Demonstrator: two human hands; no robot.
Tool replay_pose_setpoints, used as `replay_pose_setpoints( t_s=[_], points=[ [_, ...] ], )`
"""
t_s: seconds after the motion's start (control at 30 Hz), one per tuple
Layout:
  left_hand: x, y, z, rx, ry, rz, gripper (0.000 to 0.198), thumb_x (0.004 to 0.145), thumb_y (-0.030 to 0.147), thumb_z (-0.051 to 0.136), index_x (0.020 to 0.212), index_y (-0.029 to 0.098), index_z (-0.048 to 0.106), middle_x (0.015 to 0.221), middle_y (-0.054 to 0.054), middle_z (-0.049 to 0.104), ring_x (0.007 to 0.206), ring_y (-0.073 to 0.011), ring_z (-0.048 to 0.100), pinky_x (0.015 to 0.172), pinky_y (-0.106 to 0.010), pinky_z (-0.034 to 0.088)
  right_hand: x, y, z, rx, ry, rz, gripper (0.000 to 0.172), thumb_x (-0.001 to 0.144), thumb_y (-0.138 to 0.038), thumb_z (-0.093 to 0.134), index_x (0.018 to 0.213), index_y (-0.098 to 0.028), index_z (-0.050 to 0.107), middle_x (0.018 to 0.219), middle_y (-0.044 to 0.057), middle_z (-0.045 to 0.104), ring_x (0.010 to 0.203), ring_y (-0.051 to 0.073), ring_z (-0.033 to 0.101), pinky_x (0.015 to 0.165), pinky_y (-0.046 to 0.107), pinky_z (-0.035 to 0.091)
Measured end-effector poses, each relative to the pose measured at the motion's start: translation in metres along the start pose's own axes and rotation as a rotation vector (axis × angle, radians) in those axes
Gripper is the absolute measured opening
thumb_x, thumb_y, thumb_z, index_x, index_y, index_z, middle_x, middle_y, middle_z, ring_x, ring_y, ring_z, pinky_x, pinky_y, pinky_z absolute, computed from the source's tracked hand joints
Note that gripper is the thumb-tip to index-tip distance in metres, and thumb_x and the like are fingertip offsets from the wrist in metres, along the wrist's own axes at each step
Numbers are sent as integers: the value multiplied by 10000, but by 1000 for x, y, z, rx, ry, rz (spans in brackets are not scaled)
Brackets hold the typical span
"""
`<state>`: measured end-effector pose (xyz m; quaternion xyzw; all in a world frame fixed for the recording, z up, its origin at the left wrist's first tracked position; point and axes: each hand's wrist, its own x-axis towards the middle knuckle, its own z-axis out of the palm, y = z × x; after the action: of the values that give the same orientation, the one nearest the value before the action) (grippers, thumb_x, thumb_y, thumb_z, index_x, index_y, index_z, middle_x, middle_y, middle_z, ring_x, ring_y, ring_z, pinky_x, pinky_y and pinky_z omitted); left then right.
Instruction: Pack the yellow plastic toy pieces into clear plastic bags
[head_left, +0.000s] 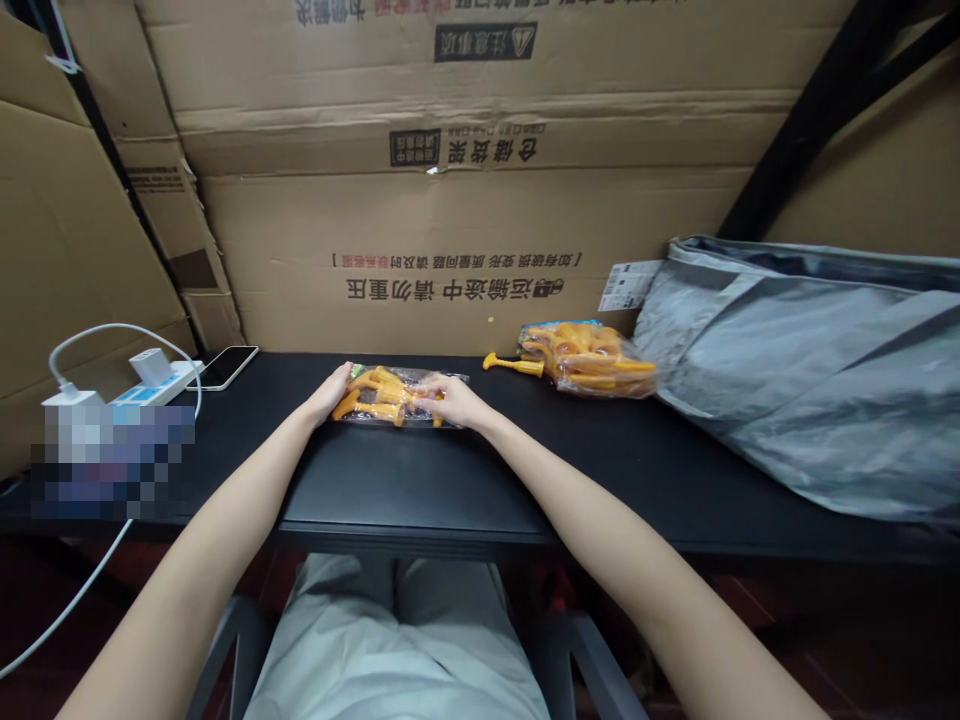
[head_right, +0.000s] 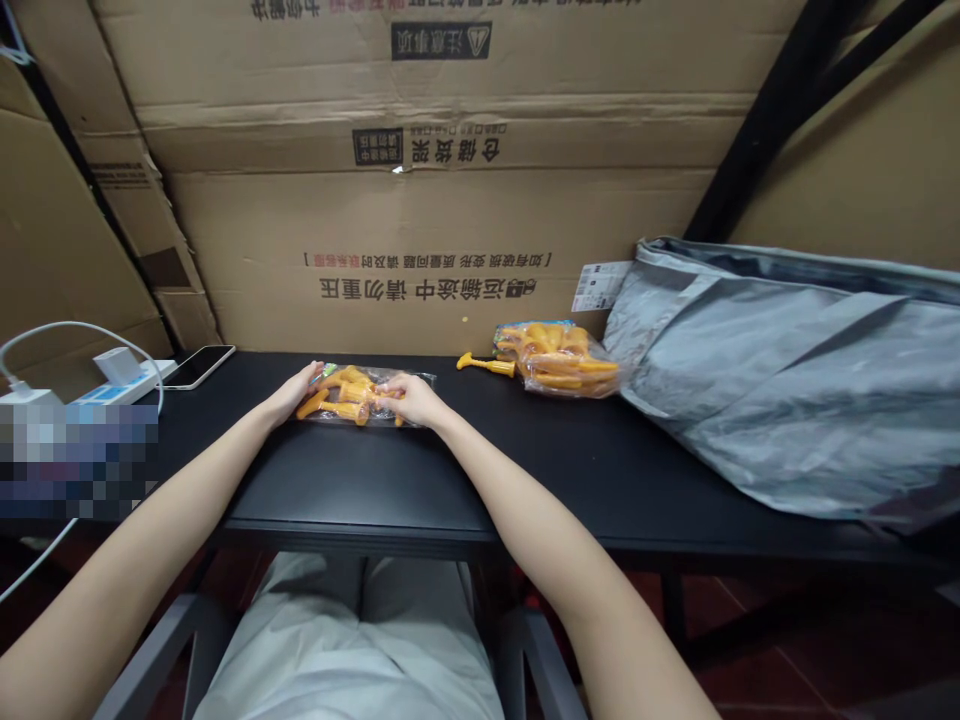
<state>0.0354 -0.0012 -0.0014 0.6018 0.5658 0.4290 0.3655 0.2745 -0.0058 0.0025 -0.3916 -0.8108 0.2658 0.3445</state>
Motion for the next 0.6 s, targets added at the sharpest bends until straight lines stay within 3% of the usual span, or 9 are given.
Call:
replay_pose_setpoints(
  t_s=[0.13, 0.27, 0.4, 0.5, 0.6],
  points=[
    [4, -2, 0, 30, 58, -23, 439, 904, 330, 288, 1240, 144, 501, 1255, -77, 573, 1138, -190, 541, 929, -286, 440, -2, -5, 5, 151, -15, 41, 244, 722, -146, 605, 943, -160, 709, 946, 60, 673, 814, 153, 620, 732, 266, 497],
    [6, -4, -5, 268, 162, 3, 458, 835, 250, 434, 1277, 133, 462, 1316, -109, 517, 1174, -173, 513, 953, -252, 402, -1, -2, 4, 80, 38, -3, 195, 718, -108, 593, 860, -171, 712, 932, 52, 677, 891, 162, 609, 822, 292, 473],
    [0, 0, -10, 568, 153, 42, 388, 740, 284, 573, 1105, 153, 599, 1092, -100, 660, 1007, -219, 612, 873, -279, 448, 1, 0, 6, -44, 60, -34, 232, 760, -159, 579, 958, -164, 700, 969, 72, 669, 912, 173, 598, 849, 301, 451],
    [-5, 4, -12, 627, 140, 56, 342, 717, 309, 601, 1024, 162, 638, 969, -88, 696, 929, -228, 638, 813, -274, 464, 3, -1, 11, -79, 12, -52, 326, 794, -228, 565, 1103, -171, 649, 952, 62, 674, 869, 181, 608, 801, 292, 455],
    [-7, 8, -12, 625, 115, 54, 381, 700, 306, 629, 1050, 156, 629, 947, -78, 699, 889, -213, 648, 781, -256, 470, 8, -1, 17, -147, -9, -43, 345, 778, -286, 602, 1092, -151, 651, 903, 64, 676, 812, 183, 612, 740, 272, 452]
  ],
)
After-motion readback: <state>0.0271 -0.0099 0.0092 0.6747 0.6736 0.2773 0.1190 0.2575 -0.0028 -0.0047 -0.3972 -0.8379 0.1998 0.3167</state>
